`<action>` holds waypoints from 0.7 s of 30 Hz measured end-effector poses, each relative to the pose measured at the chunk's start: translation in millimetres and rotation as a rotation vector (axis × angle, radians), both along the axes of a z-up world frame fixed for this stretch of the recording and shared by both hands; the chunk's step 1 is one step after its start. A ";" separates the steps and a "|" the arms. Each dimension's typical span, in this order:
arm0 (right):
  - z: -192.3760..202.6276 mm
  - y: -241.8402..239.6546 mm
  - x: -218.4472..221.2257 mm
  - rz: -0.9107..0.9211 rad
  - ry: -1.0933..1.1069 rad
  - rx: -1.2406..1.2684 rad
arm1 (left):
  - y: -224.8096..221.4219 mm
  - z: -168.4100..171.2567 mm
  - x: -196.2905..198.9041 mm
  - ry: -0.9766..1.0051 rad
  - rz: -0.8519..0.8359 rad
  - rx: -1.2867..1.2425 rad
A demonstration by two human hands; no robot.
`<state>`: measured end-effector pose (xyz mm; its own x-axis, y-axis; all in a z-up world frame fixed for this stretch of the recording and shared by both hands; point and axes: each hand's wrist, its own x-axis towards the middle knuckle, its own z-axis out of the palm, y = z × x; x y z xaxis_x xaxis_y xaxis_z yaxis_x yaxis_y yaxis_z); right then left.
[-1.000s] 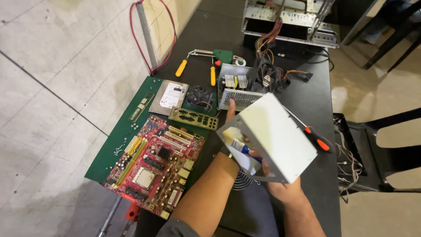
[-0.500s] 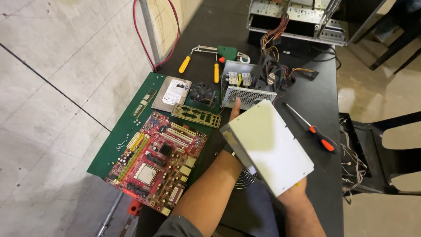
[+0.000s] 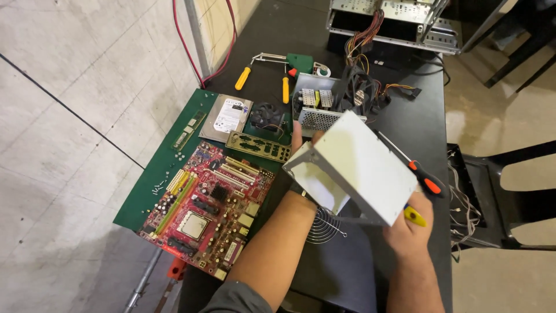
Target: The person cleans a fan grill with a brush and then reassembles the metal housing of a computer power supply unit on a repair bench.
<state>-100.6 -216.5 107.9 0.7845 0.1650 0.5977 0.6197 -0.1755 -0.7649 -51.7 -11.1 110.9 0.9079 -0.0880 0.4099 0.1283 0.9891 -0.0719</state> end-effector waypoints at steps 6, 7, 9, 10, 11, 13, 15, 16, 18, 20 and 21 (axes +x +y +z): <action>-22.1 -13.3 11.7 0.057 0.304 0.299 | 10.4 -3.2 5.2 -0.047 0.061 0.007; -29.1 -14.0 17.4 0.052 0.306 0.304 | 14.5 -4.3 4.8 -0.045 0.055 0.010; -42.1 -21.2 27.0 -0.076 0.108 0.285 | 17.2 -7.6 3.6 -0.060 0.073 0.006; -24.5 -10.9 18.0 -0.079 0.109 0.283 | 16.8 -8.8 3.8 -0.058 0.069 0.005; -6.8 -0.4 9.0 0.009 0.148 0.314 | 16.5 -9.9 3.8 -0.069 0.083 0.002; 18.3 17.0 -0.1 0.103 0.186 0.351 | 20.7 -11.7 2.6 -0.081 0.102 0.007; 31.2 23.9 -7.7 0.174 0.154 0.303 | 22.3 -18.0 -4.8 -0.094 0.134 0.010; 10.6 14.0 1.7 0.169 0.158 0.304 | 23.2 -19.4 -5.6 -0.090 0.130 0.010; -30.1 -7.0 21.3 0.186 0.053 0.207 | 24.0 -21.2 -4.8 -0.111 0.151 0.010; -37.6 -6.6 17.8 0.255 0.054 0.211 | 20.7 -21.9 -0.5 -0.124 0.153 0.010; -41.5 -6.2 15.8 0.333 0.058 0.214 | 19.2 -22.3 1.2 -0.135 0.163 0.010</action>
